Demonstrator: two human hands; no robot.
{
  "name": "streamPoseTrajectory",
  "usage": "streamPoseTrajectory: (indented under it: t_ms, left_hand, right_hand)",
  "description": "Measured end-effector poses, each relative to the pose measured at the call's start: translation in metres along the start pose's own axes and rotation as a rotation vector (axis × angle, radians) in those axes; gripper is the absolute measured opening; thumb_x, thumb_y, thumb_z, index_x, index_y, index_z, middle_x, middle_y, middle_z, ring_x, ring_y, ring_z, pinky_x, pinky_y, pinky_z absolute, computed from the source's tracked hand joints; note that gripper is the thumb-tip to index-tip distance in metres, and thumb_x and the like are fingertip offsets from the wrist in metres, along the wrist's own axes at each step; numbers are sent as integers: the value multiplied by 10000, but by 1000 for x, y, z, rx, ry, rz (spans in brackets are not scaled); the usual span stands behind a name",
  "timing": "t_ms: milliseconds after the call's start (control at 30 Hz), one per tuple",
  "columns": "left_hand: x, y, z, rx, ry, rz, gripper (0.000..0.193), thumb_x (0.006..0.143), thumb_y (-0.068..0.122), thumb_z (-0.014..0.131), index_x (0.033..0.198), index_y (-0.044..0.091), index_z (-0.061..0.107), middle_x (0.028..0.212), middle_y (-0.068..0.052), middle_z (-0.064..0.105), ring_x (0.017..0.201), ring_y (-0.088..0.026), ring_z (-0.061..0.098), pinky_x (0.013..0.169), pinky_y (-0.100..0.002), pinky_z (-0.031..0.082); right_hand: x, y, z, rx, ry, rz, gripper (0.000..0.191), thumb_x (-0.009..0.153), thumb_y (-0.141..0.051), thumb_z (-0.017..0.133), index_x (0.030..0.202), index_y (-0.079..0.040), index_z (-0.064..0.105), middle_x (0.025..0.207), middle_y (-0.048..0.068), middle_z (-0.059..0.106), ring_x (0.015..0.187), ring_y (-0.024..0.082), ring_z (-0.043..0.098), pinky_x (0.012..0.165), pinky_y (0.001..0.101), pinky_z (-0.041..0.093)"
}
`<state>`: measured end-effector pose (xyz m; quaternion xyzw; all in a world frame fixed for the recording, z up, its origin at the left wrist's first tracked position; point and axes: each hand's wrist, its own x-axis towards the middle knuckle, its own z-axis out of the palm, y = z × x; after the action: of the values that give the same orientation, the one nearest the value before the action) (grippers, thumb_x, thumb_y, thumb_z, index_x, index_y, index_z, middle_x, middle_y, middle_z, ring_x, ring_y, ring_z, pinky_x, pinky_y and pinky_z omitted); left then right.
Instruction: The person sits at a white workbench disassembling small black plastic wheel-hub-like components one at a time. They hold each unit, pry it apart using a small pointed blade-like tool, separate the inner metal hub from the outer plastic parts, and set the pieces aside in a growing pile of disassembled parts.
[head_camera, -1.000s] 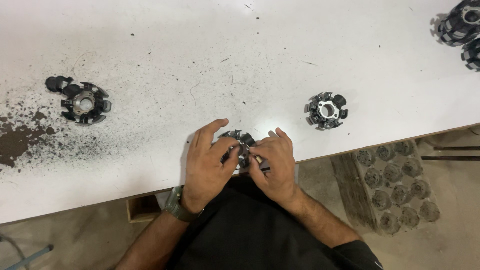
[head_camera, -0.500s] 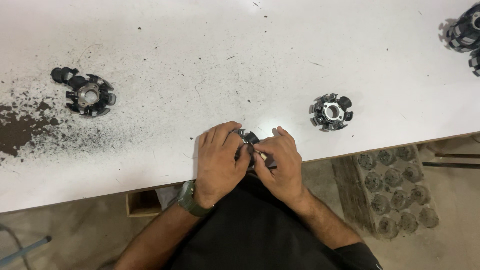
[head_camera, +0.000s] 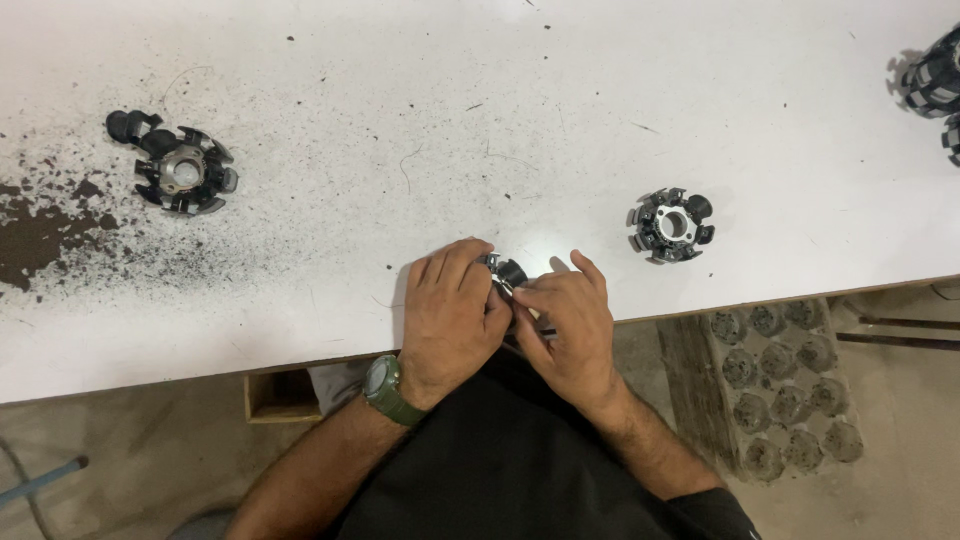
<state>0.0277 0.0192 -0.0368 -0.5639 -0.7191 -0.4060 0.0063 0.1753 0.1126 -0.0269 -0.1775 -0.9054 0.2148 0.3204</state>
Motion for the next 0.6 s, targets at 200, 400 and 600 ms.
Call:
streamPoseTrajectory:
  t_ms: [200, 400, 600]
  left_hand:
    - [3, 2, -16, 1, 65, -20, 149, 849, 101, 707, 942, 27, 618, 1291, -150, 616, 1190, -318, 595, 1007, -479, 449]
    - [10, -6, -31, 14, -25, 4, 290, 880, 141, 734, 1142, 23, 692, 1340, -133, 590, 1197, -310, 589, 1000, -465, 461]
    - [18, -6, -26, 34, -115, 13, 150, 887, 128, 727, 1028, 87, 700, 1313, -75, 625, 1202, -264, 602, 998, -452, 465]
  right_hand:
    - [3, -1, -5, 31, 1, 10, 249, 859, -9, 755, 1072, -77, 646, 972, 53, 680, 953, 207, 671, 1207, 562, 396]
    - [-1, 4, -1, 69, 113, 76, 215, 905, -10, 711, 1094, -60, 622, 999, 70, 696, 988, 242, 676, 1181, 543, 411]
    - [0, 8, 6, 48, 101, 97, 219, 905, -11, 713, 1094, -68, 619, 983, 62, 696, 956, 236, 681, 1171, 553, 426]
